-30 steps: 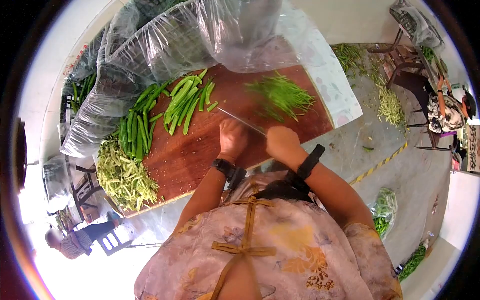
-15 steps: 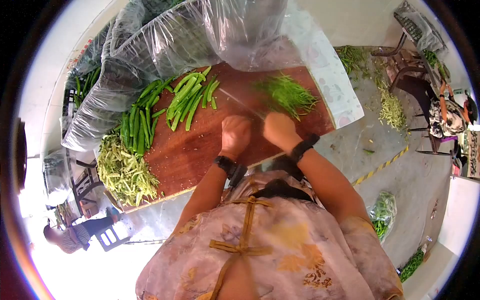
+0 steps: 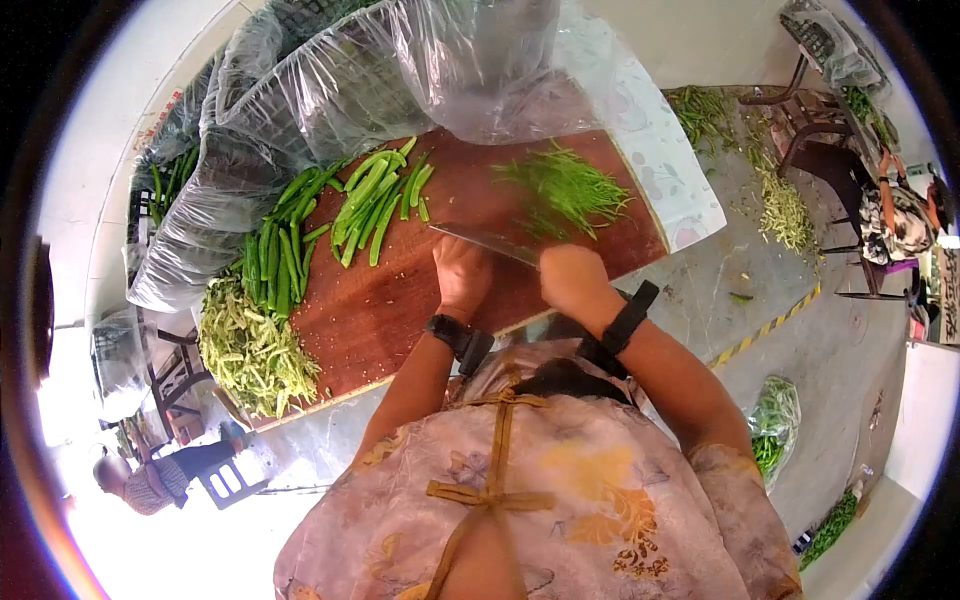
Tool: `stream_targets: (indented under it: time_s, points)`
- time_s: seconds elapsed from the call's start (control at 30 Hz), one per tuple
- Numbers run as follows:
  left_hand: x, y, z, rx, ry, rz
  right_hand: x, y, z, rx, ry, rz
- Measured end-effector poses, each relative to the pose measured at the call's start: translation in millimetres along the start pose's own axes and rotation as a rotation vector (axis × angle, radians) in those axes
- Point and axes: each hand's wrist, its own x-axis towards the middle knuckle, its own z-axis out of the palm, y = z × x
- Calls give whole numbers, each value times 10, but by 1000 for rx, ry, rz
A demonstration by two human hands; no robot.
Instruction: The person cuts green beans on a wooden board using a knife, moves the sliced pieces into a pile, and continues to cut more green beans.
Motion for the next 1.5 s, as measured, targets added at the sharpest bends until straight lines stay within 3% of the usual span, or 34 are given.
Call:
stream_targets:
  time_s: [1.0,1.1,1.23,1.3,1.4,1.5]
  points:
    - [32,-10,-23,-17,-46,60,211,4,-6,61,-162,29]
    - [30,-31,18,-1,-21,42,402,-83,151,98,-20,-13]
    - [-31,-72,58,37,-95,28,432,-114,164,131,-23,5]
    - [-74,-113,111,-47,34,-20,357,33,205,122,-50,-27]
    - [-2,-33,12,-39,86,-115,195,247,250,144,88,-5]
    - [-40,-81,32,-45,46,-146,70,316,153,108,43,12]
